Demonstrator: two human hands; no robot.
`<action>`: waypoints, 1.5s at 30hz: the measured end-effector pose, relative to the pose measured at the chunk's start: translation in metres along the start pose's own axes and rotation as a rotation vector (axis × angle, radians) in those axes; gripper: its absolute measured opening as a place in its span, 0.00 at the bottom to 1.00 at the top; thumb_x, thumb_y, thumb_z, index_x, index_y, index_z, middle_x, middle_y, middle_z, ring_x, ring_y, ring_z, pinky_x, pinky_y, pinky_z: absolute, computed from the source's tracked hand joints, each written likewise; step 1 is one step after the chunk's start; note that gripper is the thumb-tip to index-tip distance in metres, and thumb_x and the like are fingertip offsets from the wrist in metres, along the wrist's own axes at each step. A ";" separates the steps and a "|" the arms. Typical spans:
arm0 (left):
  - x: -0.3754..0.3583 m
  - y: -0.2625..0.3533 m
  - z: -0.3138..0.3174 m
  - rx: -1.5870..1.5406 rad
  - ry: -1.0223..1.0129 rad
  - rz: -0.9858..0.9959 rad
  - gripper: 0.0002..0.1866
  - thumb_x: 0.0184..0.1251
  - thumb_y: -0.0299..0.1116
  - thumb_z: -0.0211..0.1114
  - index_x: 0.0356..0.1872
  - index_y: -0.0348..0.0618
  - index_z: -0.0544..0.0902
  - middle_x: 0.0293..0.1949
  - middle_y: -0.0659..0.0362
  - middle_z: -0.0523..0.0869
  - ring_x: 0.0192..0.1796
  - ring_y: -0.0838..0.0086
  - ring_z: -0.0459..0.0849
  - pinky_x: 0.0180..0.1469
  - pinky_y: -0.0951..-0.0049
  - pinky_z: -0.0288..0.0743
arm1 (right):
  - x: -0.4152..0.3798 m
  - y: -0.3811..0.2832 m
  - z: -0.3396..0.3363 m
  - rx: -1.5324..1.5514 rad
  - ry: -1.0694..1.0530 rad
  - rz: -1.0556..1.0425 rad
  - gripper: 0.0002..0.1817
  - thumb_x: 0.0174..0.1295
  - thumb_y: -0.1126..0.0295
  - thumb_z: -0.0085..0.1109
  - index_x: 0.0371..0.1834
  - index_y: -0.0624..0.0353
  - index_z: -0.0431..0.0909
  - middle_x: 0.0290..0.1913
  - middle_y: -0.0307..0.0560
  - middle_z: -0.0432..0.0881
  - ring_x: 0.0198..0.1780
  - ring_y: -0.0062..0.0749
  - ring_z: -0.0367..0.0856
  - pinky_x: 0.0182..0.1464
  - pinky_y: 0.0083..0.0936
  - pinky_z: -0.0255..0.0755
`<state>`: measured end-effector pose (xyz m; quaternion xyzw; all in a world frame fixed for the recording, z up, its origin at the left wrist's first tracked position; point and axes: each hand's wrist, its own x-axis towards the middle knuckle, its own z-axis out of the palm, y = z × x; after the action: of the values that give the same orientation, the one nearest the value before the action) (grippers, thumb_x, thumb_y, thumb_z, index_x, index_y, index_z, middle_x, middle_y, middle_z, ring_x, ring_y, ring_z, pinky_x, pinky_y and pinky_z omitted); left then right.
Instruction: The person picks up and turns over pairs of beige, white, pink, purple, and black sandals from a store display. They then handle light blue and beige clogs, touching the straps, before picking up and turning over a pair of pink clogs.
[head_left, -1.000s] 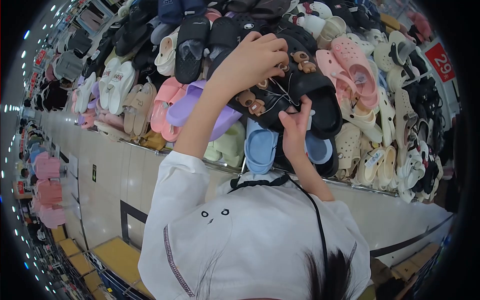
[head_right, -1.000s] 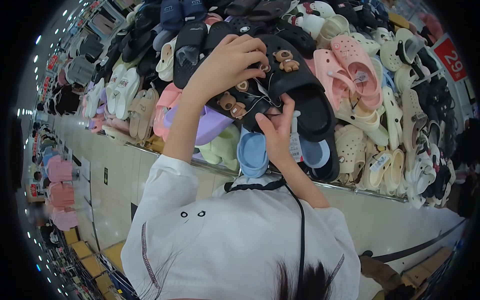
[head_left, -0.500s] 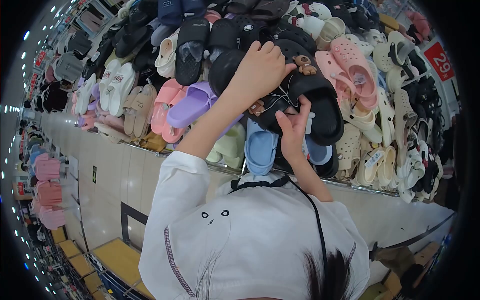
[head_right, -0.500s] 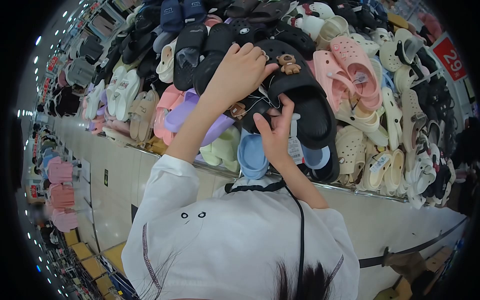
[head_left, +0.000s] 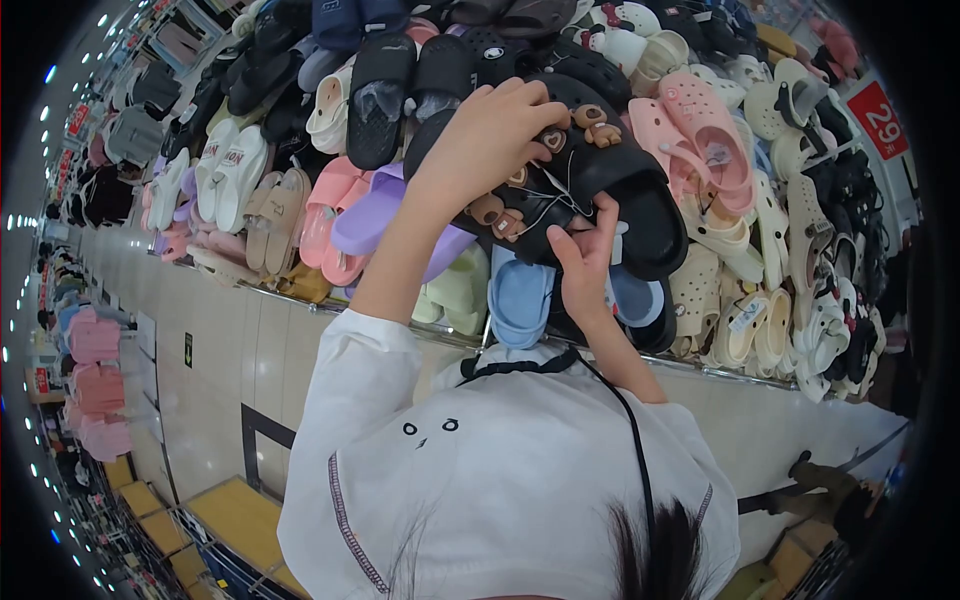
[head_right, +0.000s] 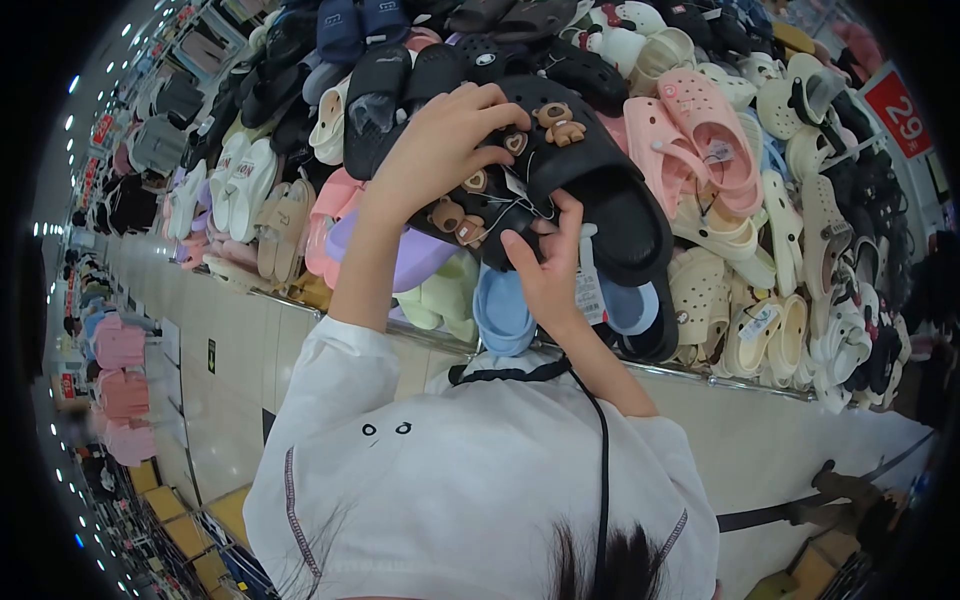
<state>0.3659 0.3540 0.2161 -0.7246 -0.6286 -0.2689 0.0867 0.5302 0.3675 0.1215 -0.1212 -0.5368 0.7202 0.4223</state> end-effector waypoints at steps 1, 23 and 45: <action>0.000 0.000 0.001 0.002 0.002 -0.002 0.14 0.45 0.30 0.69 0.36 0.48 0.79 0.34 0.63 0.76 0.43 0.67 0.75 0.45 0.67 0.68 | 0.000 0.000 0.000 0.010 0.002 0.005 0.32 0.58 0.79 0.53 0.62 0.61 0.47 0.52 0.56 0.70 0.51 0.30 0.74 0.53 0.23 0.68; 0.016 -0.033 -0.008 -0.110 -0.088 -0.078 0.14 0.45 0.26 0.67 0.37 0.46 0.83 0.34 0.60 0.81 0.40 0.67 0.80 0.42 0.70 0.73 | -0.001 0.002 -0.001 0.009 0.022 0.011 0.34 0.57 0.78 0.55 0.63 0.62 0.46 0.53 0.57 0.69 0.51 0.31 0.74 0.53 0.23 0.68; 0.025 -0.034 0.000 0.238 -0.076 0.025 0.10 0.46 0.39 0.68 0.28 0.46 0.81 0.30 0.64 0.81 0.42 0.73 0.77 0.47 0.71 0.63 | 0.000 0.002 -0.001 0.020 0.018 0.016 0.33 0.58 0.78 0.54 0.63 0.62 0.46 0.53 0.58 0.70 0.51 0.32 0.73 0.55 0.25 0.66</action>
<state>0.3349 0.3822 0.2212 -0.7269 -0.6496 -0.1635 0.1514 0.5304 0.3679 0.1191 -0.1279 -0.5248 0.7278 0.4226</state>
